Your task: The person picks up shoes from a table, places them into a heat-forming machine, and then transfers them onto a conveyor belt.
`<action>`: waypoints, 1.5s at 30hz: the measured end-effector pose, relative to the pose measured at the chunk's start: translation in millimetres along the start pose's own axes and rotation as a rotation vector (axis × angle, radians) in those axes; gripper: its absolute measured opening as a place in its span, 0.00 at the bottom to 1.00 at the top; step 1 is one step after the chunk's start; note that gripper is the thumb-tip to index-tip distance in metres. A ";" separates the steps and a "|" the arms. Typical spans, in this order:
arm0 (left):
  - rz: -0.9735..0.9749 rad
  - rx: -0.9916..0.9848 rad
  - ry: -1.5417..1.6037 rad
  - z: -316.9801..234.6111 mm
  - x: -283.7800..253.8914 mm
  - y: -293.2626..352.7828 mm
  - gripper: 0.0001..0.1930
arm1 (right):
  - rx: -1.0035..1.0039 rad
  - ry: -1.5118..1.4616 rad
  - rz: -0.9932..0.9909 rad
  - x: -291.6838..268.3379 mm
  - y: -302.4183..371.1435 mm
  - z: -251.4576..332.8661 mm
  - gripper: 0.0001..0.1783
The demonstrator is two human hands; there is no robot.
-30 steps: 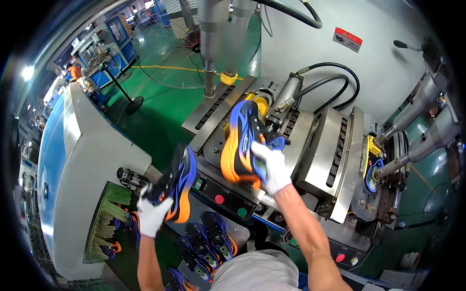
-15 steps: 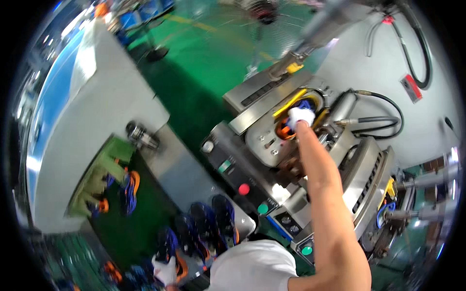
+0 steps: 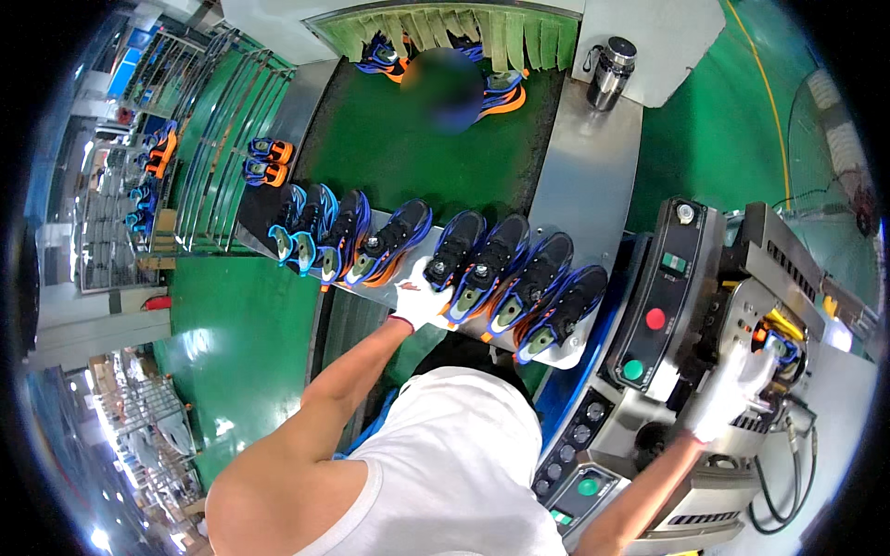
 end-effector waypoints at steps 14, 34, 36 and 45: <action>0.315 -0.251 0.660 4.8 -66.6 -73.2 0.16 | 0.041 0.213 0.609 229.1 238.4 69.7 0.50; 0.743 0.193 0.370 -62.1 -95.7 -132.8 0.40 | 0.838 -0.664 0.114 217.1 361.2 29.5 0.30; 0.926 0.313 0.192 -115.6 -82.2 -106.6 0.43 | 0.831 -0.685 -0.062 180.5 385.7 25.2 0.30; 1.540 0.884 0.361 -185.2 -2.3 147.1 0.22 | 0.852 -0.847 -0.855 -0.6 619.7 -29.3 0.35</action>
Point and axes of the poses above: each hand's wrist, its own y-axis away from the middle knuckle, its own x-axis out of the palm, z = x × y, the point moved 7 cm from there along -y, towards the middle knuckle, and after that the axes turned 14 degrees about x, right-handed, at the moved point
